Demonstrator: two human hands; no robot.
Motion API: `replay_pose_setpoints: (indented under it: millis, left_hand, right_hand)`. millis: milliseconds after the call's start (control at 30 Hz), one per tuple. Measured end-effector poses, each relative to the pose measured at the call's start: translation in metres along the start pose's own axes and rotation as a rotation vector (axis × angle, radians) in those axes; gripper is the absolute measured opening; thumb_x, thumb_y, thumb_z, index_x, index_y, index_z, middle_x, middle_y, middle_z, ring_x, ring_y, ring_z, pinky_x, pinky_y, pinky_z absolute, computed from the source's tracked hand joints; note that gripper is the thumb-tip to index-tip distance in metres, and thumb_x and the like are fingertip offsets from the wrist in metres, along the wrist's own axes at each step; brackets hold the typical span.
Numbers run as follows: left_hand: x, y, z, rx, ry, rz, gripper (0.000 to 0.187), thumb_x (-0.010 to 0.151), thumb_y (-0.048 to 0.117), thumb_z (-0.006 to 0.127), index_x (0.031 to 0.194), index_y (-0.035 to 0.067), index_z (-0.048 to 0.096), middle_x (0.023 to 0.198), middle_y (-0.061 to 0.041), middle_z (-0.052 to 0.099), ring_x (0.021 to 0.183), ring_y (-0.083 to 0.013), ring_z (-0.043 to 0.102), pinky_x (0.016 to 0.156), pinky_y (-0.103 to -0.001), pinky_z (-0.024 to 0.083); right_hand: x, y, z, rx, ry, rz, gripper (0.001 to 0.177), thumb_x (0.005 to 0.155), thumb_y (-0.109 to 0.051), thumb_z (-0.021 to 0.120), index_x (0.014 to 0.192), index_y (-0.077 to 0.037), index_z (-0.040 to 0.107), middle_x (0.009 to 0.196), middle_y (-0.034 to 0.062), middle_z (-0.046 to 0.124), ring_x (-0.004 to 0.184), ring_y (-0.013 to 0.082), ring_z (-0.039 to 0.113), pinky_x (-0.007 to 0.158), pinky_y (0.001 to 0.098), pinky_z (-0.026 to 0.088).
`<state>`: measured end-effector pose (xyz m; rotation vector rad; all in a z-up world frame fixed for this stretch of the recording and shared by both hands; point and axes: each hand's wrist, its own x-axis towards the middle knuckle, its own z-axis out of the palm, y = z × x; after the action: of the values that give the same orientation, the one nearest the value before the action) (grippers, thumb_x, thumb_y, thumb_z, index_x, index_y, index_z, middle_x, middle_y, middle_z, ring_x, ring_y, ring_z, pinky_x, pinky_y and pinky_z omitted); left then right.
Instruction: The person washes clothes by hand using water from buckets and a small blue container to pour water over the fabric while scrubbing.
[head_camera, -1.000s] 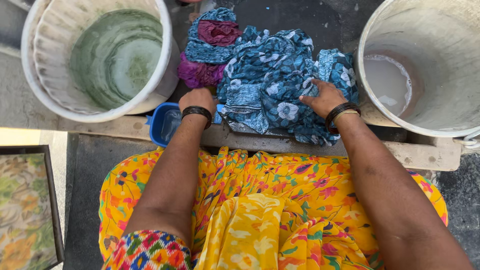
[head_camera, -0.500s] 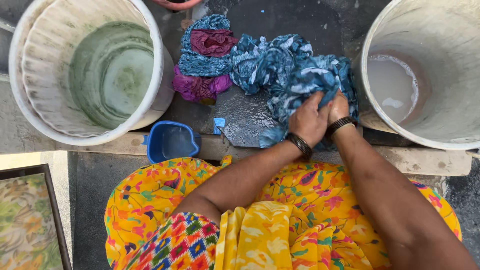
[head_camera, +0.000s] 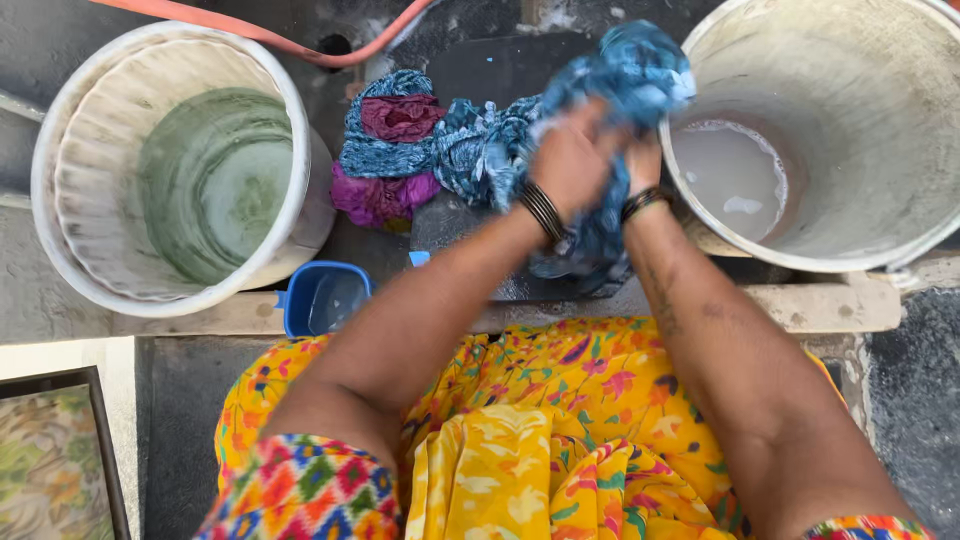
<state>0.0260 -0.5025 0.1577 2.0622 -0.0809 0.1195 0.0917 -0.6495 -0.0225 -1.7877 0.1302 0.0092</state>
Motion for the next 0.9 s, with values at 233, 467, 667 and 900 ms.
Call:
replay_pose_setpoints:
  millis: [233, 467, 667, 900]
  left_hand:
    - [0.051, -0.028, -0.134, -0.478, 0.435, 0.099, 0.018, 0.094, 0.004, 0.072, 0.110, 0.004, 0.064, 0.098, -0.008, 0.070, 0.090, -0.0179, 0.067, 0.082, -0.034, 0.054]
    - [-0.013, 0.010, -0.143, -1.006, 0.174, -0.144, 0.035, 0.089, -0.002, 0.059, 0.122, 0.008, 0.063, 0.097, 0.000, 0.067, 0.079, -0.0121, 0.061, 0.062, -0.030, 0.053]
    - [-0.031, -0.021, -0.193, -0.038, 0.471, -0.168, 0.013, 0.093, 0.008, 0.070, 0.100, 0.011, 0.080, 0.082, -0.002, 0.068, 0.072, -0.0122, 0.059, 0.065, -0.028, 0.047]
    - [-0.032, -0.061, -0.141, -0.720, 0.163, -0.227, 0.037, 0.101, 0.023, 0.062, 0.135, 0.009, 0.059, 0.129, -0.014, 0.067, 0.107, -0.0174, 0.067, 0.093, -0.031, 0.055]
  right_hand:
    - [-0.068, -0.162, -0.018, -0.810, -0.028, -0.350, 0.071, 0.073, -0.018, 0.074, 0.143, -0.013, 0.060, 0.133, 0.0247, 0.064, 0.121, 0.0388, 0.062, 0.100, 0.0454, 0.047]
    - [-0.103, -0.146, 0.030, 0.018, -0.322, -0.115, 0.032, 0.099, -0.023, 0.058, 0.128, -0.011, 0.062, 0.115, 0.0087, 0.072, 0.103, 0.0202, 0.071, 0.095, 0.0390, 0.059]
    - [-0.097, -0.180, -0.019, 1.004, -0.020, -0.122, 0.034, 0.109, -0.039, 0.063, 0.116, -0.005, 0.064, 0.096, 0.0070, 0.063, 0.089, 0.0224, 0.064, 0.096, 0.0524, 0.064]
    - [-0.144, -0.251, -0.034, 1.261, -0.190, 0.152, 0.030, 0.108, -0.033, 0.055, 0.127, -0.011, 0.063, 0.104, 0.0090, 0.069, 0.108, 0.0312, 0.071, 0.101, 0.0501, 0.059]
